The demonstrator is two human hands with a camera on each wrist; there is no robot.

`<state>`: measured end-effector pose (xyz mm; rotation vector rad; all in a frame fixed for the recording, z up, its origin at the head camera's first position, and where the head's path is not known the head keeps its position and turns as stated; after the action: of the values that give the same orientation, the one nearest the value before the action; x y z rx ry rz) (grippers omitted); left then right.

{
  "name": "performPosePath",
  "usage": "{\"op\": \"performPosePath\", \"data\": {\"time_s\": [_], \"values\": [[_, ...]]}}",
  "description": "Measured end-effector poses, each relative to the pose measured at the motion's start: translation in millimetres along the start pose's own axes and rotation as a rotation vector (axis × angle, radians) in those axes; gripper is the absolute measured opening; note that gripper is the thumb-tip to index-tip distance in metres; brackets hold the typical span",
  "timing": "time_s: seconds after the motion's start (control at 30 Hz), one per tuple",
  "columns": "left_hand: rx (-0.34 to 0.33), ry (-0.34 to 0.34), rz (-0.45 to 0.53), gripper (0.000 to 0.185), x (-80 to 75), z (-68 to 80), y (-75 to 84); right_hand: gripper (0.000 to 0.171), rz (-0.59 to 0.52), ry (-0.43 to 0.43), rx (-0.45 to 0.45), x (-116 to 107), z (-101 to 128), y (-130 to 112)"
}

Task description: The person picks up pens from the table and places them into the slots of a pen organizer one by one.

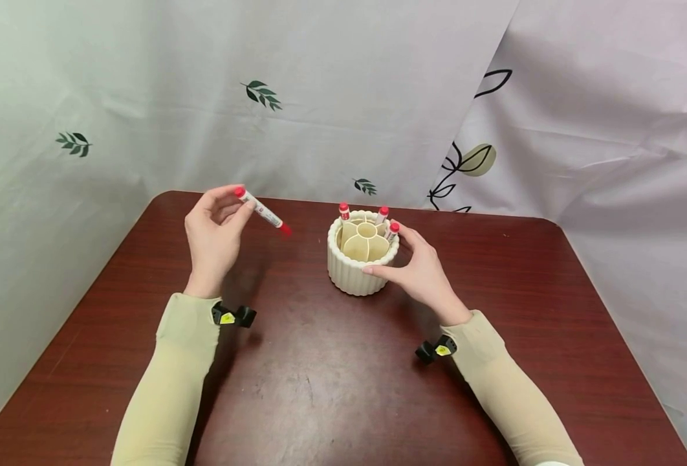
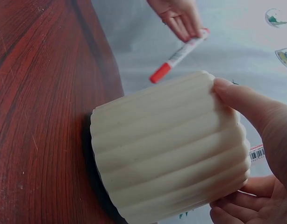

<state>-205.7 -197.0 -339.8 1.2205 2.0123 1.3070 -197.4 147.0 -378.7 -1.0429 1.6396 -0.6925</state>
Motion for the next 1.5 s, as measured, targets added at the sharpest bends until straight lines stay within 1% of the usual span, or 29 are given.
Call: {"op": "performPosePath", "data": {"time_s": [0.07, 0.13, 0.27, 0.37, 0.47, 0.53, 0.63, 0.7, 0.83, 0.97, 1.2, 1.27, 1.5], "values": [[0.007, 0.010, 0.055, 0.028, 5.4, 0.5, 7.8, 0.096, -0.002, 0.000, 0.000, -0.1, 0.2, 0.3], [0.024, 0.014, 0.091, 0.029, 10.9, 1.1, 15.8, 0.096, -0.002, -0.001, 0.002, -0.2, 0.4, 0.5], [0.037, 0.007, 0.188, 0.030, 22.4, 2.1, 30.1, 0.096, 0.001, 0.001, 0.004, -0.4, 0.6, 0.8], [0.075, -0.010, 0.230, 0.031, 31.3, 4.4, 37.1, 0.096, -0.005, -0.002, 0.004, -0.6, 0.4, 0.8], [0.124, -0.036, 0.252, 0.032, 40.4, 8.9, 42.3, 0.096, -0.013, -0.005, 0.004, -0.6, 0.3, 0.6], [0.151, -0.056, 0.250, 0.032, 46.0, 12.8, 44.4, 0.095, -0.016, -0.006, 0.001, -0.6, 0.1, 0.4], [0.163, -0.088, 0.235, 0.032, 53.9, 19.6, 46.5, 0.094, -0.020, -0.006, -0.007, -0.5, -0.3, 0.4], [0.164, -0.108, 0.217, 0.033, 58.4, 24.1, 46.1, 0.094, -0.018, -0.008, -0.009, -0.3, -0.5, 0.5], [0.155, -0.149, 0.218, 0.034, 67.4, 31.3, 43.7, 0.095, -0.013, -0.010, -0.003, -0.3, -0.4, 0.6], [0.145, -0.186, 0.210, 0.035, 75.3, 37.5, 38.5, 0.095, 0.000, -0.010, -0.001, -0.6, -0.7, 0.7], [0.136, -0.248, 0.121, 0.035, 87.5, 51.9, 21.5, 0.095, 0.004, -0.007, -0.013, -1.8, -0.7, -0.9], [0.127, -0.260, 0.095, 0.035, 89.6, 56.5, 19.1, 0.095, 0.002, -0.006, -0.017, -1.8, -0.7, -0.3], [0.106, -0.279, 0.052, 0.031, 88.4, 68.9, 35.5, 0.093, 0.006, -0.006, -0.027, -0.6, 0.0, 0.3]]}}
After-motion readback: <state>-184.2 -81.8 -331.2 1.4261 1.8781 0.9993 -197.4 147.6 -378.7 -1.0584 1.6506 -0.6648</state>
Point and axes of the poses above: each hand's wrist, its own z-axis away from the middle knuckle, its own x-axis out of the palm, y = z × x, the point moved 2 cm from there along -z, towards the middle knuckle, and after that the axes turned 9 degrees about y, right-handed, at the moved point
